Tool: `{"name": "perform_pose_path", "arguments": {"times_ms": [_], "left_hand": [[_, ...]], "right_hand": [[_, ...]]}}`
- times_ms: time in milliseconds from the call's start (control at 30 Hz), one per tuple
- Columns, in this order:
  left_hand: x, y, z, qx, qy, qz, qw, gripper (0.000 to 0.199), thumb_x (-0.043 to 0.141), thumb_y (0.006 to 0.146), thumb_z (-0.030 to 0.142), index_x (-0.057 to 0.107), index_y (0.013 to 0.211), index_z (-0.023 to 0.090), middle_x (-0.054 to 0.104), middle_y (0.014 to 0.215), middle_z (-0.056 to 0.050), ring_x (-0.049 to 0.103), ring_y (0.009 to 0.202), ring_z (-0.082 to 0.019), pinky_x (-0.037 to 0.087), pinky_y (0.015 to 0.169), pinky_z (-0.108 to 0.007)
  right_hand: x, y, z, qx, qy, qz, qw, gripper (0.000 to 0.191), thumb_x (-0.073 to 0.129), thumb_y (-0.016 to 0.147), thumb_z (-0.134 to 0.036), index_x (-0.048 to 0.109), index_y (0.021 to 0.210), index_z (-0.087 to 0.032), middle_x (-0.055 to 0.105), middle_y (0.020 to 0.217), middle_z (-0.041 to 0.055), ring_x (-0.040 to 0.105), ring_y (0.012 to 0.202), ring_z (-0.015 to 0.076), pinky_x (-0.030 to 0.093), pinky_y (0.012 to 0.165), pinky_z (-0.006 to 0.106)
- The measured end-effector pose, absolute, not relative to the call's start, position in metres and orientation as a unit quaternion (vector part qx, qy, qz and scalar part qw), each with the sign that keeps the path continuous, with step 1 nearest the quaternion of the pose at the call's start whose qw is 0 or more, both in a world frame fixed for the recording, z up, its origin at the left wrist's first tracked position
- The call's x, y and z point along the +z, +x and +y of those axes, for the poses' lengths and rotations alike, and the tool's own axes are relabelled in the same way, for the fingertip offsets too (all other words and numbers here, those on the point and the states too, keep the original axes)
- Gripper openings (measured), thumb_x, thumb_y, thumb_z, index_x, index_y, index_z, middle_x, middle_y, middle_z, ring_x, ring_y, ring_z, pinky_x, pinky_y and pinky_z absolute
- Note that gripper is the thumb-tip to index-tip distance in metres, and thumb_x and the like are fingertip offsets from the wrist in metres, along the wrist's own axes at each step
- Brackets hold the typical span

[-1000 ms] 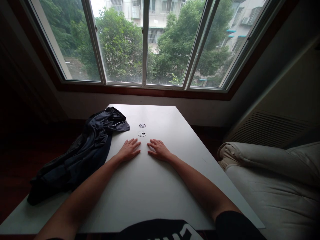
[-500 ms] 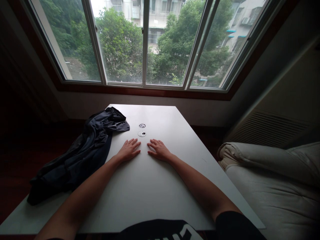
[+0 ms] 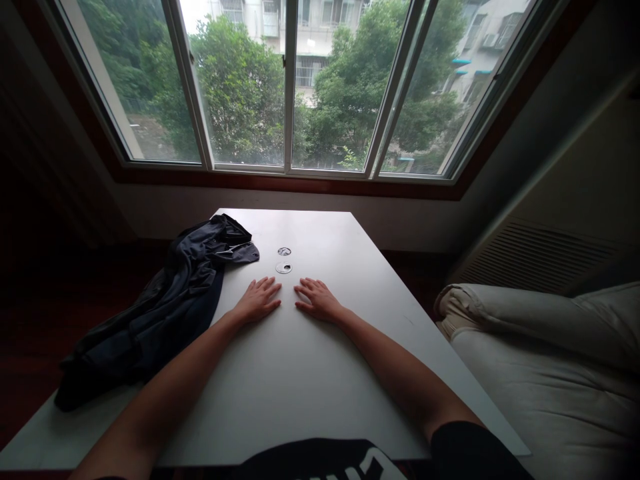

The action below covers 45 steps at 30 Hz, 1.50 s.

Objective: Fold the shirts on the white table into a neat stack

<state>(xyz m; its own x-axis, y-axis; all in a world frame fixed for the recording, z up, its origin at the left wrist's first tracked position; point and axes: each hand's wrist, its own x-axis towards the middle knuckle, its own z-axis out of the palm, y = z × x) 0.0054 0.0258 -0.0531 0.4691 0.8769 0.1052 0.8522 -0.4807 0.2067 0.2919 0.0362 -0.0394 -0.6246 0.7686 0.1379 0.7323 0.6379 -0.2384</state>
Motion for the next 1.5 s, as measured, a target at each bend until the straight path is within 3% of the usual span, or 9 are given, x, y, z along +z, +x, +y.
{"name": "perform_pose_path", "arguments": {"times_ms": [1100,1300,1500], "left_hand": [[-0.052,0.006,0.024,0.104,0.851,0.511,0.067,0.062,0.045,0.101,0.059,0.046,0.157,0.032,0.033,0.169,-0.008,0.025,0.157,-0.032,0.017,0.127,-0.056],[-0.036,0.005,0.022,0.171,0.804,0.569,-0.038,0.047,0.053,0.098,0.049,0.066,0.138,0.026,0.036,0.166,-0.01,0.02,0.158,-0.034,0.011,0.128,-0.059],[-0.01,-0.036,0.032,0.213,0.648,0.716,-0.147,0.04,0.053,0.096,0.037,0.069,0.131,0.024,0.034,0.167,-0.01,0.011,0.159,-0.037,0.006,0.126,-0.066]], "right_hand": [[-0.04,0.291,0.037,0.085,-0.423,-0.895,0.11,0.061,0.053,0.101,-0.06,0.052,0.154,-0.03,0.037,0.166,0.0111,0.031,0.154,0.0316,0.022,0.126,0.055],[-0.039,0.291,0.037,0.085,-0.424,-0.895,0.11,0.061,0.053,0.101,-0.061,0.052,0.153,-0.029,0.036,0.166,0.011,0.03,0.155,0.0319,0.021,0.126,0.055],[-0.039,0.293,0.037,0.089,-0.421,-0.896,0.111,0.061,0.055,0.1,-0.059,0.052,0.153,-0.03,0.038,0.165,0.0105,0.03,0.155,0.032,0.022,0.126,0.055]]}}
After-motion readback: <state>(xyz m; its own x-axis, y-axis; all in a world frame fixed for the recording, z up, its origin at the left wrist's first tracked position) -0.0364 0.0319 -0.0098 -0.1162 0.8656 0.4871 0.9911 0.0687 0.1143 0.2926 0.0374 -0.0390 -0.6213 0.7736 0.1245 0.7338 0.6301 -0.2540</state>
